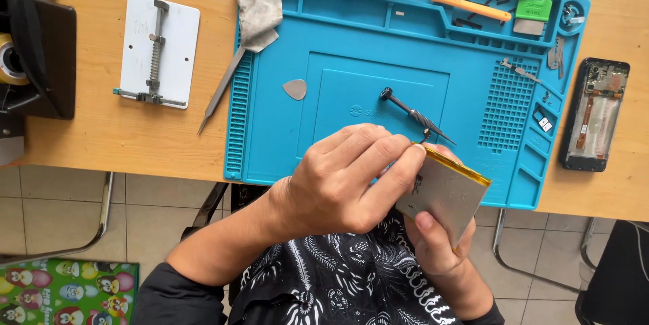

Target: The person removes a yellow adhesive strip from a rectangular lithium-ion battery using fingers and tweezers, then applies a new strip to the battery edge. The battery is handled over a blue work mat with various tools nearby.

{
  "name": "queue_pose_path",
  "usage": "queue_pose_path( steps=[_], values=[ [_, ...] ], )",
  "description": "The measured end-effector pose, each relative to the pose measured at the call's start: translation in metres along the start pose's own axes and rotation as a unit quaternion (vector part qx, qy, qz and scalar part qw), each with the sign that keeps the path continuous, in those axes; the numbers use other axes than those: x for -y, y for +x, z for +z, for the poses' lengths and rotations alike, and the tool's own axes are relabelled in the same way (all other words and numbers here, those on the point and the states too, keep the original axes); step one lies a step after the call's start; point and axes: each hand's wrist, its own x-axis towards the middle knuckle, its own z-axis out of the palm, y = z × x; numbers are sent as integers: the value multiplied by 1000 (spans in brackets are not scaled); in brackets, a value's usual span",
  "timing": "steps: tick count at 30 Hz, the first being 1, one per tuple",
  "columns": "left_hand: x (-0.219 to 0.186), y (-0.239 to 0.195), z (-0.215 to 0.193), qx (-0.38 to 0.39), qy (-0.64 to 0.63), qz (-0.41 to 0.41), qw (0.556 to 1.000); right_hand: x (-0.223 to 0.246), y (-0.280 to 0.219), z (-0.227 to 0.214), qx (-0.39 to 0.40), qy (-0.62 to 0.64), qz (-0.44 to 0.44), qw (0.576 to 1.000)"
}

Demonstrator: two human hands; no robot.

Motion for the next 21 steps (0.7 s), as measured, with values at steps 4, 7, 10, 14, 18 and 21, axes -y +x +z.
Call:
queue_pose_path(
  steps=[4,7,10,14,18,21],
  values=[
    [-1,4,-3,5,18,2,1000,21,2,27,-43,-749,-114,651],
    [0,6,-3,12,26,12,1000,27,1,23,17,-816,-117,566],
    [1,8,-3,18,33,10,999,32,1,18,61,-795,-126,590],
    [2,7,-1,26,46,12,999,38,-1,20,89,-812,-93,569],
    [4,6,1,39,23,3,999,40,-4,18,89,-801,-69,588],
    [6,2,5,40,-28,-11,999,38,-5,16,89,-797,-93,591]
  ],
)
